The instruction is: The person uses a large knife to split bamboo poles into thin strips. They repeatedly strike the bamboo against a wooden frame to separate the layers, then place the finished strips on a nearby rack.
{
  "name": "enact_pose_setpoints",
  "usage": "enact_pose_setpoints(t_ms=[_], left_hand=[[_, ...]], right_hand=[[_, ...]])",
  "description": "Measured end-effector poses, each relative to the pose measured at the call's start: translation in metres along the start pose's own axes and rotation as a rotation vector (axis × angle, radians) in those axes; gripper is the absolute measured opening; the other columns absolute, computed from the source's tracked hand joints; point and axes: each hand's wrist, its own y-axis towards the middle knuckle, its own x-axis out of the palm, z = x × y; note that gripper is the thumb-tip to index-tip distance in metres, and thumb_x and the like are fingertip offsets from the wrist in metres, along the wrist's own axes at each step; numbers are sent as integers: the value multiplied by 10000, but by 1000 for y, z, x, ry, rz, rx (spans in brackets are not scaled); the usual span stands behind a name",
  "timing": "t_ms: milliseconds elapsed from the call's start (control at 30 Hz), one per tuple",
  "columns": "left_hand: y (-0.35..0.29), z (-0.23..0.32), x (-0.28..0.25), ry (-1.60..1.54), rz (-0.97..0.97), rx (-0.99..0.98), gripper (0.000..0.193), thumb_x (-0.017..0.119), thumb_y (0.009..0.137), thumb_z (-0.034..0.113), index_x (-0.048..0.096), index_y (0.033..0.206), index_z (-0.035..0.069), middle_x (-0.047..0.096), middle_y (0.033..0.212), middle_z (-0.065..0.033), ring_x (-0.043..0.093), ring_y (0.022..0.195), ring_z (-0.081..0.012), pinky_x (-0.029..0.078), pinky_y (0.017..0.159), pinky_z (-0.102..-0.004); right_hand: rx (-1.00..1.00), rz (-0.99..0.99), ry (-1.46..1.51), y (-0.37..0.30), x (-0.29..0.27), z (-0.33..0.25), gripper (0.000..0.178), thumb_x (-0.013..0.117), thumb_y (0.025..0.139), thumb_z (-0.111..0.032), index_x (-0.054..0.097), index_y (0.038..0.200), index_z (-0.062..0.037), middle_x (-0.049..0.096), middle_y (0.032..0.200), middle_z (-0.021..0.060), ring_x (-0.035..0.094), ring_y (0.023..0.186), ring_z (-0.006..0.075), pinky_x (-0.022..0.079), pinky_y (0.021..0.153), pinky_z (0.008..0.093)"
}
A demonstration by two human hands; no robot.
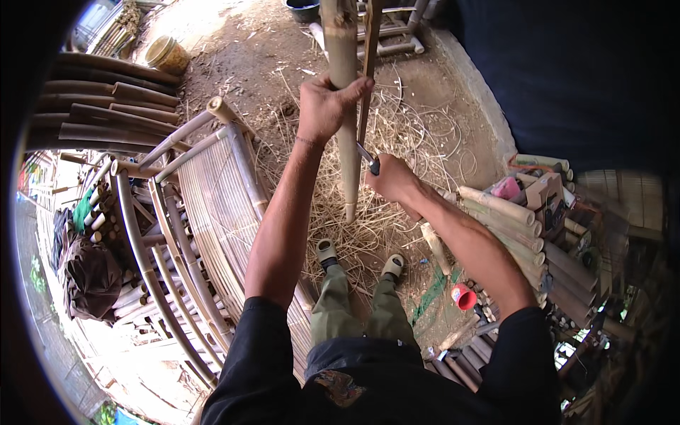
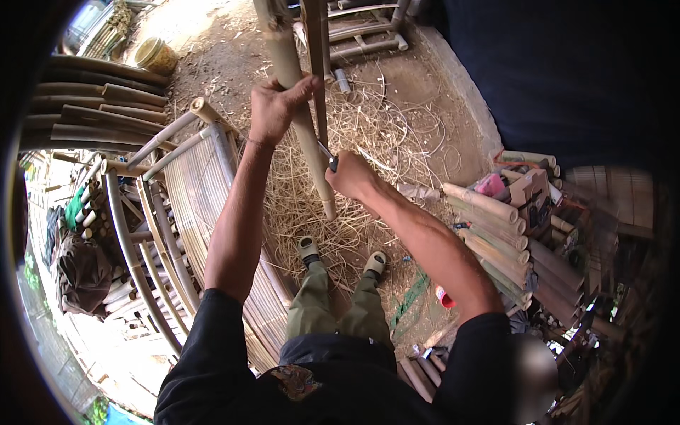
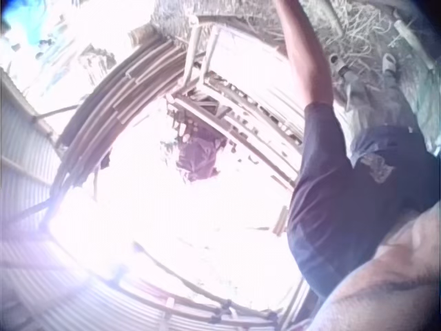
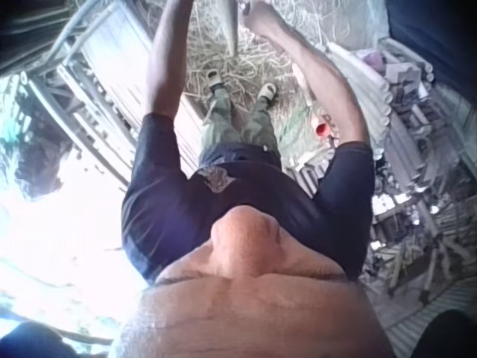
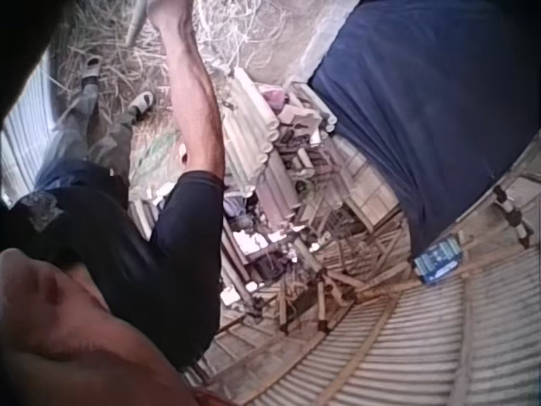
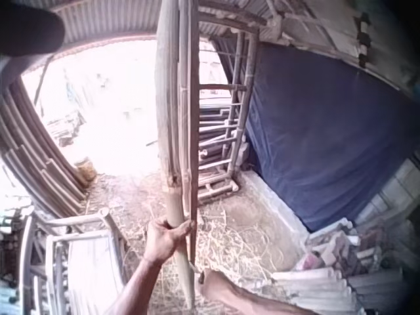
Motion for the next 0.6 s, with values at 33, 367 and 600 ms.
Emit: enact_pose_setpoints(t_ms=[33,367,600], left_hand=[[0,2,1,25,18,-2,231,769,841,211,735,909,-7,717,770,-65,655,696,-88,533,630,-236],[9,-6,25,115,69,-87,266,790,826,244,710,855,-9,584,626,3,527,523,-63,426,477,-222],[2,-15,2,93,98,-15,268,782,821,255,733,873,-3,605,600,-16,564,499,-77,444,442,-229]], right_hand=[[21,-2,-70,-10,-5,-11,359,506,948,-174,460,1227,48,603,793,125,592,603,218,465,485,334],[-33,17,400,-1,-19,14,290,566,900,-227,626,760,20,623,596,103,626,525,188,516,499,338],[-364,289,719,40,105,48,347,565,953,-330,570,860,4,588,586,69,566,475,168,452,424,340]])
